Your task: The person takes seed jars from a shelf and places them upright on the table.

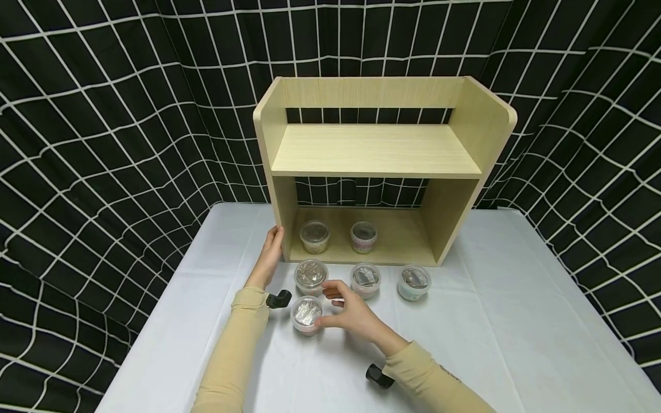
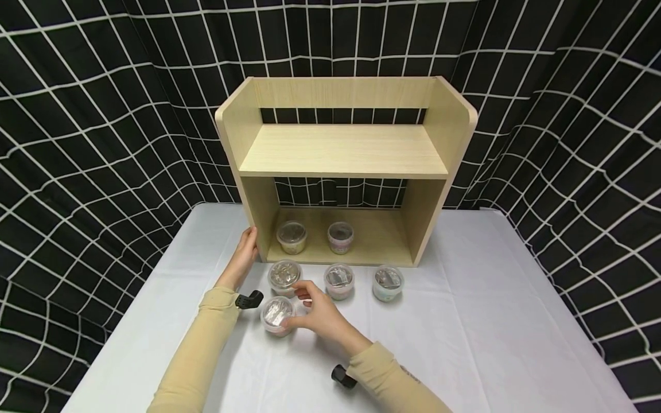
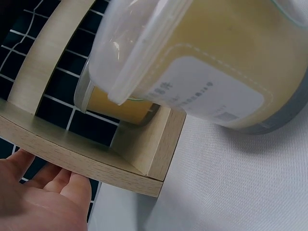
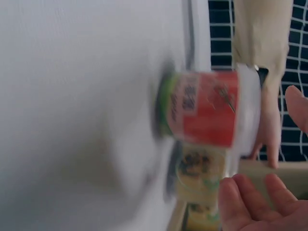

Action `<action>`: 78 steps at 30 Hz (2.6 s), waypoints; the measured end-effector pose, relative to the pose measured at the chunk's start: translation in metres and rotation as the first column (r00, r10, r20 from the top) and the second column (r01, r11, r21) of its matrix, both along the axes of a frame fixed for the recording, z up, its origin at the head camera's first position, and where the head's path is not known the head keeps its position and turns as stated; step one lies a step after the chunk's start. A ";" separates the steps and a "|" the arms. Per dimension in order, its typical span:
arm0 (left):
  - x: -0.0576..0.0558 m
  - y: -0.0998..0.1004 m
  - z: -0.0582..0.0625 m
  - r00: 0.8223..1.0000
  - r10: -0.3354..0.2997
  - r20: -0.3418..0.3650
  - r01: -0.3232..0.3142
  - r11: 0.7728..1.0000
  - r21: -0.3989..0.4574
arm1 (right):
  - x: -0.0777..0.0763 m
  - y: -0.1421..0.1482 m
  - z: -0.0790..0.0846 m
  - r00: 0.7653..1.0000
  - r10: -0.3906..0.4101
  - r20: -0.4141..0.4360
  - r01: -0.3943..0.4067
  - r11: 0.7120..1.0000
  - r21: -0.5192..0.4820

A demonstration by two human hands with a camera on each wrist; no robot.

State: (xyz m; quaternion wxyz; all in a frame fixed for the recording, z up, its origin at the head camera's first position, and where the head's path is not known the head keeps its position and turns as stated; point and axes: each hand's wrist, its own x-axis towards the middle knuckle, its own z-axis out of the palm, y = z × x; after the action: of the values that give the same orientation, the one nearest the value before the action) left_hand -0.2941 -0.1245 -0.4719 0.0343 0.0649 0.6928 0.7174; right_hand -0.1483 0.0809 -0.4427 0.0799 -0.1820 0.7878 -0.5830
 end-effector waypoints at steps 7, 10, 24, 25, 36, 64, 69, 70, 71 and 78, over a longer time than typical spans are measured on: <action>0.000 0.000 0.000 1.000 -0.001 0.008 0.001 1.000 -0.015 | -0.006 0.013 0.032 0.998 -0.062 -0.002 0.062 0.998 -0.001; 0.000 0.000 0.001 1.000 0.001 0.006 -0.001 1.000 -0.012 | -0.012 0.019 0.037 0.996 -0.085 -0.009 0.085 0.996 0.009; 0.000 0.001 0.000 1.000 -0.007 0.019 0.007 1.000 -0.014 | -0.044 0.045 0.035 0.987 -0.158 -0.035 0.156 0.987 -0.040; 0.000 0.001 0.000 1.000 -0.001 0.020 0.001 1.000 -0.014 | -0.048 0.047 0.033 0.985 -0.169 -0.036 0.167 0.985 -0.040; 0.001 0.000 -0.001 1.000 0.009 0.013 -0.009 1.000 -0.017 | -0.078 0.068 0.033 0.959 -0.283 -0.034 0.281 0.958 -0.053; 0.004 -0.001 0.010 0.999 -0.029 0.036 0.030 0.999 -0.021 | -0.129 0.093 0.038 0.919 -0.393 0.037 0.384 0.913 0.139; -0.003 -0.003 0.000 0.999 -0.016 0.030 0.017 1.000 -0.023 | -0.135 0.092 0.033 0.918 -0.391 0.070 0.377 0.914 0.150; -0.003 -0.003 -0.001 1.000 -0.016 0.024 0.016 0.999 -0.027 | -0.136 0.092 0.032 0.917 -0.391 0.078 0.377 0.914 0.151; -0.004 -0.003 -0.001 1.000 -0.011 0.020 0.011 0.999 -0.031 | -0.137 0.091 0.030 0.917 -0.390 0.084 0.375 0.915 0.149; -0.004 -0.003 0.002 1.000 -0.007 0.016 0.007 0.999 -0.043 | -0.148 0.087 0.017 0.923 -0.376 0.086 0.361 0.921 0.150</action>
State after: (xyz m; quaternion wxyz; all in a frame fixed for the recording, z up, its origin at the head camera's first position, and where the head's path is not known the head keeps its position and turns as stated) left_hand -0.2982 -0.1274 -0.4703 0.0437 0.0609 0.7076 0.7026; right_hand -0.2959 0.1681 -0.4258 0.0251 0.0086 0.8387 -0.5440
